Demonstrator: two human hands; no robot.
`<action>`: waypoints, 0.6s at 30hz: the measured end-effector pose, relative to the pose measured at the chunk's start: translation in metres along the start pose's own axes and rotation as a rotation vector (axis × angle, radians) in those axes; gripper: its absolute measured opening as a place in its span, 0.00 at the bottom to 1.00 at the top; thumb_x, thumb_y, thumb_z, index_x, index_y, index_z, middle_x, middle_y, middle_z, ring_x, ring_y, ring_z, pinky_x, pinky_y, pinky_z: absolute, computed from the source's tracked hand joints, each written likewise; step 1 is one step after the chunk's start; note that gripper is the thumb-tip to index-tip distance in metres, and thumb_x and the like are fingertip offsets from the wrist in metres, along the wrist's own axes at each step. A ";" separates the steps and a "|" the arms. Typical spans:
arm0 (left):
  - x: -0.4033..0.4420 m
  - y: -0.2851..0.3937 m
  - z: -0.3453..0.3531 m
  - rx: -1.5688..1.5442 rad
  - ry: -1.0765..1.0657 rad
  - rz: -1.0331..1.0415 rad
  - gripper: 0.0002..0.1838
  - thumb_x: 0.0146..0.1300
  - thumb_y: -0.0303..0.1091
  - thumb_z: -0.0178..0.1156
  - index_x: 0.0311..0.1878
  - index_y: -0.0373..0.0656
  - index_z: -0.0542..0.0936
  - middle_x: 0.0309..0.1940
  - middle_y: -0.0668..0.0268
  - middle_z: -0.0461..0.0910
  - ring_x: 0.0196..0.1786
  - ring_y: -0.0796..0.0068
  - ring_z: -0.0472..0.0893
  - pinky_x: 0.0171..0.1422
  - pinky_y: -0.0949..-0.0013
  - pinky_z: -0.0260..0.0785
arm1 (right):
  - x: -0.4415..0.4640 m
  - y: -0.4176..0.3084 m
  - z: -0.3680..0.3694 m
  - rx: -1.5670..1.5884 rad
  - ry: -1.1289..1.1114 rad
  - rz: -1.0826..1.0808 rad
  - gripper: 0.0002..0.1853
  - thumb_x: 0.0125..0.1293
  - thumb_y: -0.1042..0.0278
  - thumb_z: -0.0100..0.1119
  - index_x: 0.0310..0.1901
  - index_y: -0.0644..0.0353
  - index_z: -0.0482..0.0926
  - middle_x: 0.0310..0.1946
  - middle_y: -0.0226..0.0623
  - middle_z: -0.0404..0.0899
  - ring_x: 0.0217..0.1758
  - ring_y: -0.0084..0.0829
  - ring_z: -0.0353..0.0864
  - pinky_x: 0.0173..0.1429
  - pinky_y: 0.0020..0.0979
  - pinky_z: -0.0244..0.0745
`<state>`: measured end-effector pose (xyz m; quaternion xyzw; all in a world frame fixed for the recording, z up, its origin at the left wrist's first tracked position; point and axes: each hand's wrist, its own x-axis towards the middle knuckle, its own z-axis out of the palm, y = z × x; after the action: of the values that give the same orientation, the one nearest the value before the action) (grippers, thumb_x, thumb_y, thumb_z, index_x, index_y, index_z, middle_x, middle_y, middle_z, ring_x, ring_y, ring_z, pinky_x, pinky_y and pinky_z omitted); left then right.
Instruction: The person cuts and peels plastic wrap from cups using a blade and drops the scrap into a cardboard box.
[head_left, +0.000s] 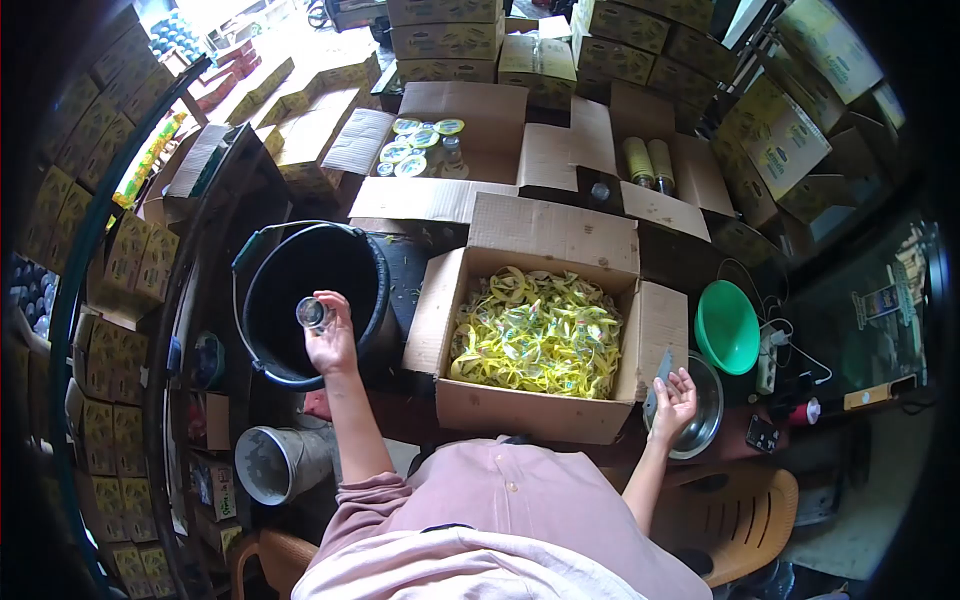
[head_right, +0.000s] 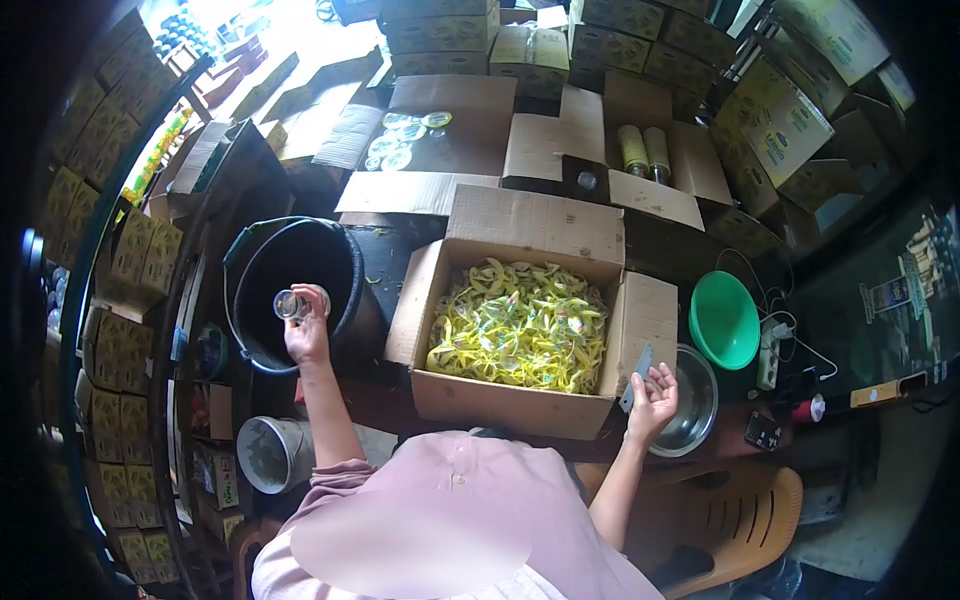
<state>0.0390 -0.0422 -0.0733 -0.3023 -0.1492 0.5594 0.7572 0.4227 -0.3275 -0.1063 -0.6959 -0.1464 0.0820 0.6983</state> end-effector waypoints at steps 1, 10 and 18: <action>-0.006 -0.011 0.005 0.062 -0.053 -0.010 0.14 0.53 0.33 0.53 0.39 0.32 0.69 0.39 0.56 0.66 0.45 0.63 0.68 0.50 0.60 0.66 | 0.000 0.000 -0.001 0.002 0.006 0.000 0.24 0.47 0.85 0.62 0.49 0.66 0.69 0.40 0.40 0.72 0.32 0.22 0.75 0.38 0.20 0.74; 0.011 -0.039 0.028 -0.078 -0.070 0.185 0.25 0.49 0.29 0.60 0.49 0.33 0.63 0.43 0.55 0.62 0.50 0.57 0.68 0.56 0.56 0.68 | 0.014 -0.006 -0.012 -0.007 0.023 0.059 0.24 0.48 0.85 0.61 0.49 0.66 0.69 0.41 0.38 0.71 0.36 0.23 0.73 0.44 0.21 0.73; 0.139 -0.133 -0.012 0.741 -0.149 0.121 0.12 0.58 0.37 0.55 0.40 0.41 0.70 0.35 0.59 0.73 0.41 0.64 0.74 0.48 0.58 0.68 | 0.038 -0.005 -0.007 -0.019 0.025 0.090 0.25 0.47 0.85 0.62 0.49 0.66 0.69 0.40 0.38 0.71 0.34 0.20 0.73 0.40 0.20 0.73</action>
<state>0.1920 0.0587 -0.0156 0.0253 0.0267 0.6397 0.7678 0.4606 -0.3222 -0.0975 -0.7094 -0.1070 0.1035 0.6889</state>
